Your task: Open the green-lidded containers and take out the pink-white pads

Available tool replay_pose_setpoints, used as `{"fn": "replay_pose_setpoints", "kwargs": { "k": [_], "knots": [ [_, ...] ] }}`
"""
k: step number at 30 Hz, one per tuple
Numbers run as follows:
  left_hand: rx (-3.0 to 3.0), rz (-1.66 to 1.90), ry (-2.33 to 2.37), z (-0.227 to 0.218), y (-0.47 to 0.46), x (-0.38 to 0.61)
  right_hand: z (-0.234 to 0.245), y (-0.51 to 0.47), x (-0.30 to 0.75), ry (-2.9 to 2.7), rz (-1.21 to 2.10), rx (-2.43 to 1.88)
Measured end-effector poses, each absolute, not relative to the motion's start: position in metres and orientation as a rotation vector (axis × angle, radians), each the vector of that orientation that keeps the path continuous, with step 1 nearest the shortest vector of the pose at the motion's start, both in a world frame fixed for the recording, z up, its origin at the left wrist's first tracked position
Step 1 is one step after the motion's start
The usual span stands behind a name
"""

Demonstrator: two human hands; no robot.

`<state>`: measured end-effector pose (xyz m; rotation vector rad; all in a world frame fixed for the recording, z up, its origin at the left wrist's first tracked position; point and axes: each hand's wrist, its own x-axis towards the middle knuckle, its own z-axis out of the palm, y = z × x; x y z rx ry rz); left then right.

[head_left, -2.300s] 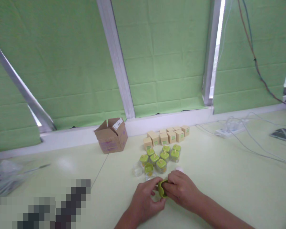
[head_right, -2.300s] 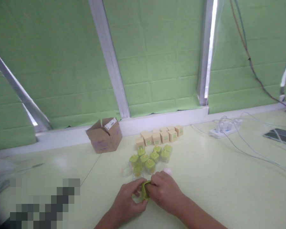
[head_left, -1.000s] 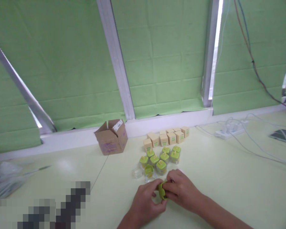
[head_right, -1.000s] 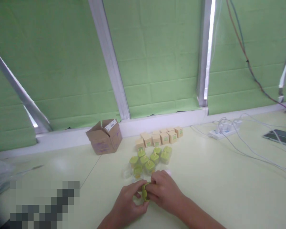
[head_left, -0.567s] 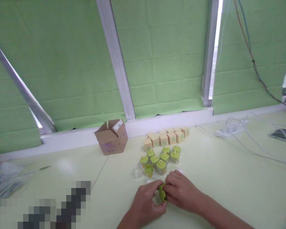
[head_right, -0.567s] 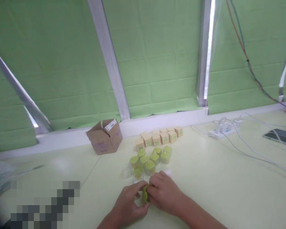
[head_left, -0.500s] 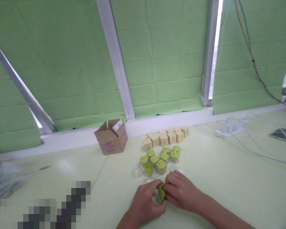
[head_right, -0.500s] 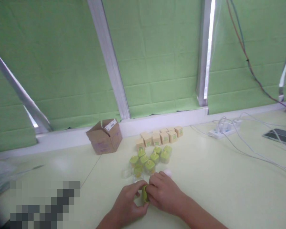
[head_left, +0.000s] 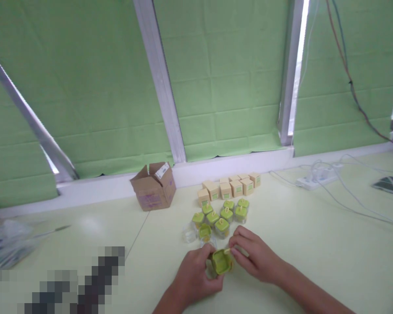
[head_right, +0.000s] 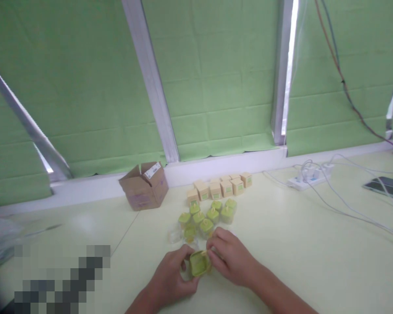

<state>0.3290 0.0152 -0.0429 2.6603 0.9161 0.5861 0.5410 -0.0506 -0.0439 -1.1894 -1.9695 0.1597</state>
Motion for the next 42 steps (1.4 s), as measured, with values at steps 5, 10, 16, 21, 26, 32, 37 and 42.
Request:
{"fn": "replay_pose_setpoints", "kwargs": {
  "k": [5,10,16,21,26,32,37,42],
  "knots": [
    [2.694,0.507,0.933,-0.034,0.019,0.323,-0.041,-0.048,0.555,-1.943,0.244,-1.275],
    [2.751,0.418,0.926,-0.029,0.024,0.314,-0.042,-0.047,0.559,-2.170,0.209,-1.361],
    [2.795,0.325,0.877,-0.027,0.029,0.309,-0.044,-0.047,0.558,-2.279,0.178,-1.361],
    [2.808,0.238,0.899,-0.023,0.033,0.306,-0.043,-0.048,0.556,-2.324,0.160,-1.369],
    [2.817,0.168,0.990,-0.019,0.037,0.301,-0.043,-0.048,0.552,-2.361,0.106,-1.389],
    [2.832,0.119,1.095,-0.014,0.041,0.293,-0.045,-0.047,0.551,-2.356,0.027,-1.404],
    [2.831,0.090,1.189,-0.012,0.048,0.286,-0.050,-0.046,0.549,-2.383,-0.046,-1.420],
    [2.834,0.066,1.265,-0.013,0.054,0.283,-0.053,-0.045,0.546,-2.413,-0.096,-1.445]
  ]
}}
